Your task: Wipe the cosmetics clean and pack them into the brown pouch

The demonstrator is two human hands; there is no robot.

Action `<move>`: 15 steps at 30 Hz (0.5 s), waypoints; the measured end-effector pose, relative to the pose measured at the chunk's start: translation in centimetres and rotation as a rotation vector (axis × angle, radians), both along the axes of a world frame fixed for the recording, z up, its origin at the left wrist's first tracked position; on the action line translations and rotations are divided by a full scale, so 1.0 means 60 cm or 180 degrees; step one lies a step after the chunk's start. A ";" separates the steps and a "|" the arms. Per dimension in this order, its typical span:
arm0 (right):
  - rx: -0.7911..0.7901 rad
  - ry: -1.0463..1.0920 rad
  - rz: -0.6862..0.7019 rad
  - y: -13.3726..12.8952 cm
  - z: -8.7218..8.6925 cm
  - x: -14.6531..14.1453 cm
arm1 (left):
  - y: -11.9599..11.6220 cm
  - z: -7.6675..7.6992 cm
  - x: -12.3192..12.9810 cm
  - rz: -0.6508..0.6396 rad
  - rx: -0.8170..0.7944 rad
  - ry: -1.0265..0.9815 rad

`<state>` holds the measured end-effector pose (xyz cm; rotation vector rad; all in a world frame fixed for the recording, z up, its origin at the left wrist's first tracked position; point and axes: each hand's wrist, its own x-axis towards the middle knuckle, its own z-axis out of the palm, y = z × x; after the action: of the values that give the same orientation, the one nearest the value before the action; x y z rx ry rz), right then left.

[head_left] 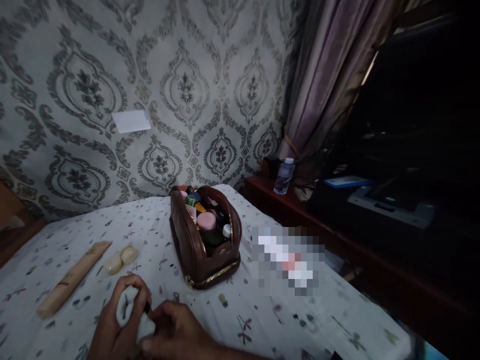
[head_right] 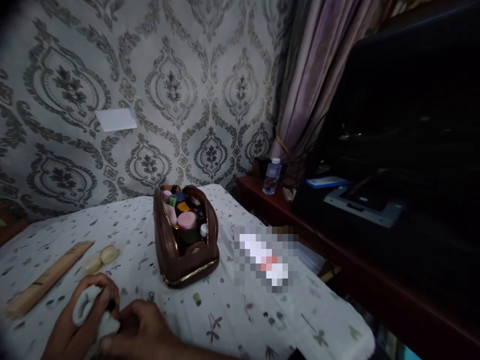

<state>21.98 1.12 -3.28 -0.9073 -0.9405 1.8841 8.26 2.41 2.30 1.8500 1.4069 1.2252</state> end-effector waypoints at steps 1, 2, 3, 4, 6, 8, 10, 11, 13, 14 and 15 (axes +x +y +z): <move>-0.0097 0.0194 -0.0004 0.005 -0.009 -0.006 | 0.003 -0.005 -0.007 0.0007 0.0061 0.0124; -0.0186 0.0369 0.0020 0.009 -0.018 -0.012 | 0.006 -0.010 -0.014 -0.0007 0.0120 0.0229; -0.0257 0.0512 0.0059 0.014 -0.026 -0.015 | 0.009 -0.015 -0.020 -0.0029 0.0166 0.0303; -0.0299 0.0623 0.0101 0.018 -0.033 -0.018 | 0.011 -0.020 -0.025 -0.0028 0.0187 0.0342; -0.0304 0.0794 0.0246 0.024 -0.043 -0.018 | 0.014 -0.025 -0.033 0.0067 0.0171 0.0345; -0.0244 0.0934 0.0312 0.027 -0.045 -0.013 | 0.016 -0.027 -0.041 0.0095 0.0171 0.0340; -0.0199 0.0998 0.0258 0.028 -0.040 -0.007 | 0.018 -0.029 -0.049 0.0046 0.0182 0.0384; -0.0184 0.0996 0.0206 0.028 -0.037 -0.004 | 0.019 -0.030 -0.054 0.0026 0.0172 0.0410; -0.0131 0.0913 0.0063 0.027 -0.031 0.003 | 0.022 -0.035 -0.062 -0.0004 0.0122 0.0460; -0.0079 0.0835 0.0004 0.027 -0.029 0.006 | 0.024 -0.038 -0.066 -0.0029 0.0109 0.0478; -0.0004 0.0748 -0.0049 0.027 -0.029 0.008 | 0.025 -0.041 -0.069 -0.0093 0.0101 0.0497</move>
<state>22.44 2.77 -5.01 -0.6737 -0.7875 1.9289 4.11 3.92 -0.19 2.0186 1.4437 1.1153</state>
